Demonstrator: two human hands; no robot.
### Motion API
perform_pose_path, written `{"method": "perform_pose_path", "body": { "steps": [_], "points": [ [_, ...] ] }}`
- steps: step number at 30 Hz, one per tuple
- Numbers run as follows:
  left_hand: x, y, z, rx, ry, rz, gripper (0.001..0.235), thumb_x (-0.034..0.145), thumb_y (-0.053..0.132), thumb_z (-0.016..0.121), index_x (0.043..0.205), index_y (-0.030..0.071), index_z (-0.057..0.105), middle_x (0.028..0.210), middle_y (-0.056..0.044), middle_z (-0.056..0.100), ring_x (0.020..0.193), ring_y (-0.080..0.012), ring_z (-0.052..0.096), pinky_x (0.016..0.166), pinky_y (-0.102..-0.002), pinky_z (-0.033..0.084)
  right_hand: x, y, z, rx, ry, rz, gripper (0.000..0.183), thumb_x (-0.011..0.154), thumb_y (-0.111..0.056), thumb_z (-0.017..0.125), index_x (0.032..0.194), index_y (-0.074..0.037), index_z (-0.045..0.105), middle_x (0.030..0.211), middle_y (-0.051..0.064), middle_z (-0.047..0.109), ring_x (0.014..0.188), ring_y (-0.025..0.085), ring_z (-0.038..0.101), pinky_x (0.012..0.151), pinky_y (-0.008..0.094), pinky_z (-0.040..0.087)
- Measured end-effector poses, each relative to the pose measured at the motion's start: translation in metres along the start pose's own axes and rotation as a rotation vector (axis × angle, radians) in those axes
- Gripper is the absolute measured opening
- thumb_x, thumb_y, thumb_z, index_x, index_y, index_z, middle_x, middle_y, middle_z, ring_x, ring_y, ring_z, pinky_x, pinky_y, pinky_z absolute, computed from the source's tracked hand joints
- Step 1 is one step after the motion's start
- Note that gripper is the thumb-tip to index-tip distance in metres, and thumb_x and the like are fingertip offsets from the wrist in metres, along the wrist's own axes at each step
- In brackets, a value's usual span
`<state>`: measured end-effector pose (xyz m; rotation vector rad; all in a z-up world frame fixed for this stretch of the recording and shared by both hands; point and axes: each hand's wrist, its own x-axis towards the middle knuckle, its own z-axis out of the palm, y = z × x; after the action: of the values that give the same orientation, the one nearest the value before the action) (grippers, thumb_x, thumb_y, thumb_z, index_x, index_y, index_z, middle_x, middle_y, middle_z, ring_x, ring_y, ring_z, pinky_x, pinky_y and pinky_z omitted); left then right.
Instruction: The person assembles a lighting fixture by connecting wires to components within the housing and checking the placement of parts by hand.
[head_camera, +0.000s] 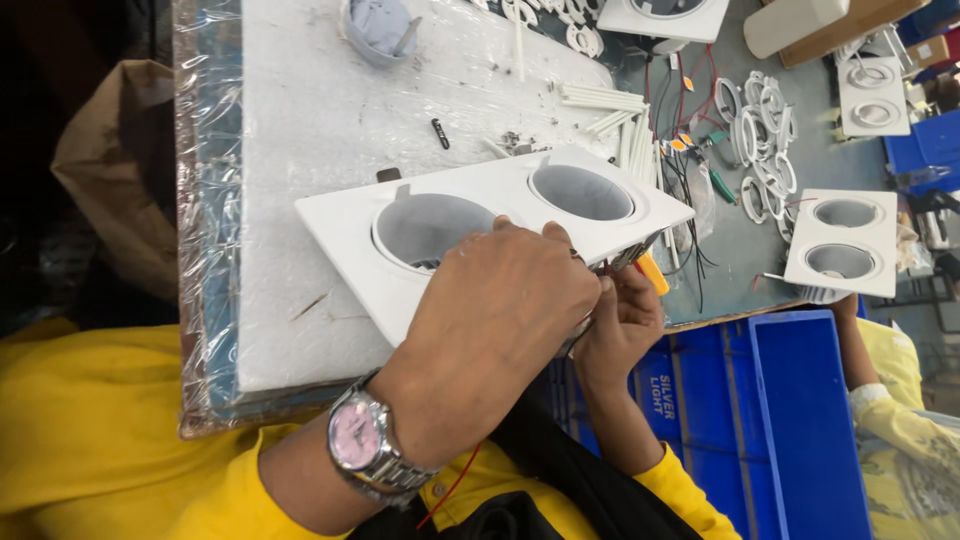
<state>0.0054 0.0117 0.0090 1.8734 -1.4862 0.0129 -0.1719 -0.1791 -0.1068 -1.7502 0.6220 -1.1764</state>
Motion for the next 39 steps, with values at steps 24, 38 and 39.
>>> {"method": "perform_pose_path", "body": {
  "steps": [24, 38, 39],
  "points": [
    [0.008, 0.022, -0.018, 0.202, -0.098, -0.039, 0.024, 0.087, 0.003, 0.062, 0.107, -0.008, 0.067, 0.072, -0.018, 0.069, 0.064, -0.0309, 0.071, 0.052, -0.04, 0.056, 0.014, -0.006, -0.015, -0.1, -0.091, -0.007, 0.012, 0.095, 0.001, 0.067, 0.107, 0.004, 0.068, 0.089, 0.003, 0.063, 0.07, 0.007, 0.059, 0.061, 0.021, 0.048],
    [0.019, 0.039, -0.014, 0.33, -0.272, -0.095, 0.051, 0.082, 0.004, 0.06, 0.133, -0.001, 0.06, 0.087, -0.022, 0.069, 0.064, -0.036, 0.069, 0.054, -0.046, 0.055, 0.039, 0.002, -0.029, 0.314, -0.255, 0.445, 0.021, 0.094, -0.011, 0.07, 0.077, -0.003, 0.061, 0.062, -0.003, 0.052, 0.053, 0.005, 0.046, 0.05, 0.023, 0.036],
    [0.02, 0.04, -0.014, 0.337, -0.272, -0.097, 0.051, 0.083, 0.005, 0.059, 0.133, -0.001, 0.06, 0.086, -0.022, 0.069, 0.064, -0.0361, 0.069, 0.055, -0.046, 0.055, 0.04, 0.003, -0.027, 0.295, -0.251, 0.437, 0.021, 0.093, -0.01, 0.07, 0.076, -0.003, 0.061, 0.061, -0.003, 0.052, 0.052, 0.005, 0.044, 0.049, 0.023, 0.034]
  ]
}}
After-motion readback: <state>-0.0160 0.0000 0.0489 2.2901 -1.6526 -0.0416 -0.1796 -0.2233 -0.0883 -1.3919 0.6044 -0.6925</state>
